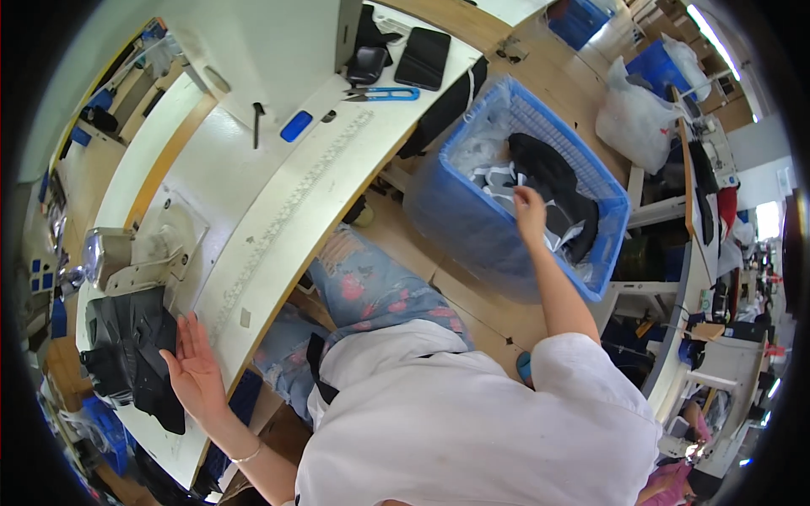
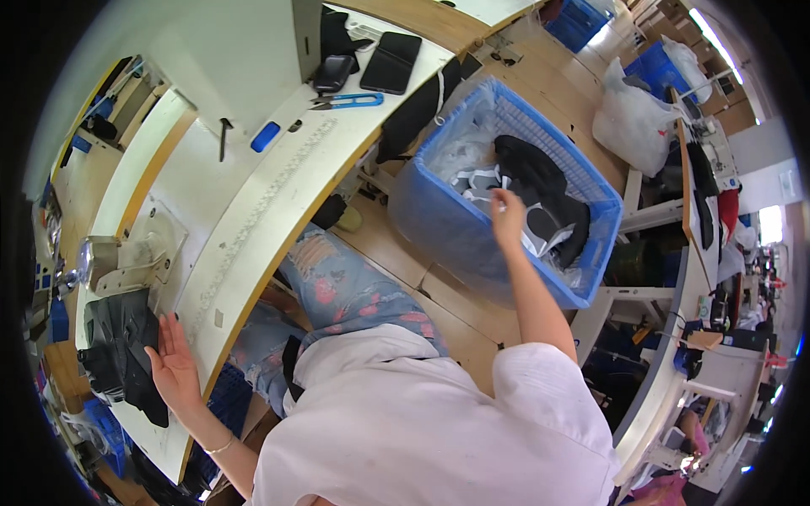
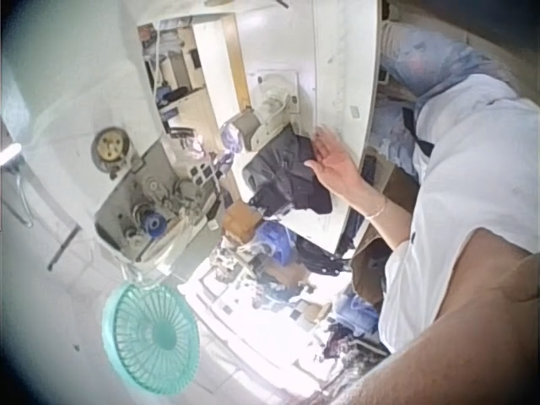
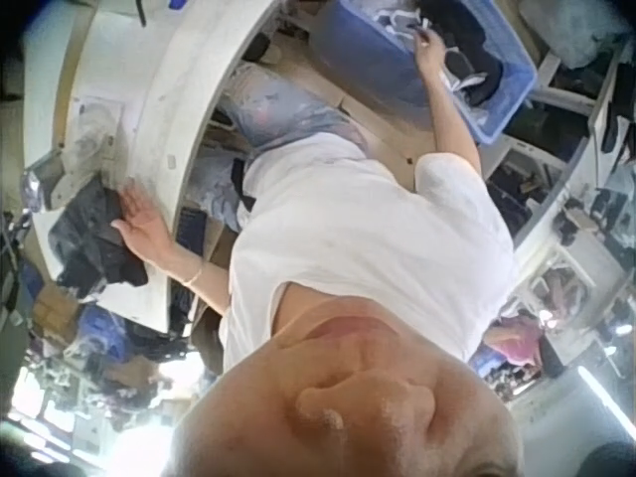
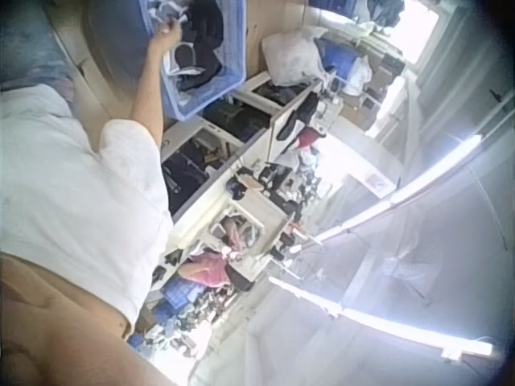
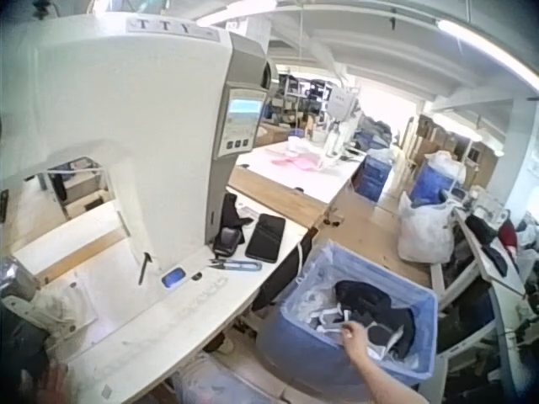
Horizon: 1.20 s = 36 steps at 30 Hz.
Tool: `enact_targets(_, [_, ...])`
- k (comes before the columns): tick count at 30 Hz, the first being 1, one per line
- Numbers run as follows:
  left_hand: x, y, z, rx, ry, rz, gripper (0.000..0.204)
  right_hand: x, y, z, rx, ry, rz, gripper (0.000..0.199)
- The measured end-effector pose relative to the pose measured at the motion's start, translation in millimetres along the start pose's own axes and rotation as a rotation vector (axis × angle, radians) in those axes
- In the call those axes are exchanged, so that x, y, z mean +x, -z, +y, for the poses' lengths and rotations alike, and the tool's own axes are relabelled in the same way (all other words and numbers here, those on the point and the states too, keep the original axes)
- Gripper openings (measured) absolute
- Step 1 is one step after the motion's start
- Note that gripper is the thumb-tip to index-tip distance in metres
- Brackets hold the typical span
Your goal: Sewing and assembling black protective gear components using an industrial sewing machine in a manufacturing setting.
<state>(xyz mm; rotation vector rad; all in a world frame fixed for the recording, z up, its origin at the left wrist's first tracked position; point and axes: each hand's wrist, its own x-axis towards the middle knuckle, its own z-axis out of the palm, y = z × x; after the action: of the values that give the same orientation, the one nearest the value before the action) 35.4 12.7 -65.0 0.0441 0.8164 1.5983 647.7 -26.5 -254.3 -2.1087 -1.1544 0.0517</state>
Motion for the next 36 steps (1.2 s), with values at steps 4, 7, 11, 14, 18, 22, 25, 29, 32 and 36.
enact_targets(4, [-15.1, 22.3, 7.6, 0.026, 0.461, -0.521, 0.049, -8.2, 26.6, 180.9, -0.341, -0.932, 0.173, 0.069])
enact_targets(7, [-22.5, 20.1, -0.9, 0.128, 0.404, -0.581, 0.047, -16.5, 39.4, 230.7, 0.225, -1.165, 0.008, 0.075])
enact_targets(11, [-43.9, 2.9, -35.5, 0.386, 0.188, -0.434, 0.043, 15.1, 40.0, 155.0, 0.647, -0.891, 0.394, 0.025])
enact_targets(14, [-44.6, -29.3, -84.8, 0.628, 0.33, -0.531, 0.047, 44.3, 83.3, 39.7, 0.583, -0.466, 0.466, 0.022])
enact_targets(18, [-46.5, -75.0, -187.3, 0.828, 0.698, -0.839, 0.047, 18.5, 89.1, -101.4, 0.776, -0.29, 0.612, 0.036])
enact_targets(22, [-56.2, -104.2, -249.9, 0.712, 0.582, -0.79, 0.047, -78.4, 51.0, -204.3, 0.981, -0.223, 0.354, 0.051])
enact_targets(25, [-50.4, -125.5, -246.5, 0.471, 0.311, -0.654, 0.054, -145.3, 46.2, -224.1, 0.972, -0.089, -0.166, 0.067])
enact_targets(29, [-38.3, -107.8, -175.9, 0.823, 0.12, -0.852, 0.046, -72.9, 94.5, -133.7, 0.552, -0.428, -0.24, 0.041])
enact_targets(32, [-33.7, -102.3, -143.1, 0.896, 0.165, -0.861, 0.04, -5.5, 132.6, -158.6, 0.393, 0.067, 0.169, 0.034])
enact_targets(36, [-34.3, -95.7, -114.0, 0.919, 0.174, -0.86, 0.039, -6.6, 85.0, -254.0, 0.324, 0.53, -0.48, 0.057])
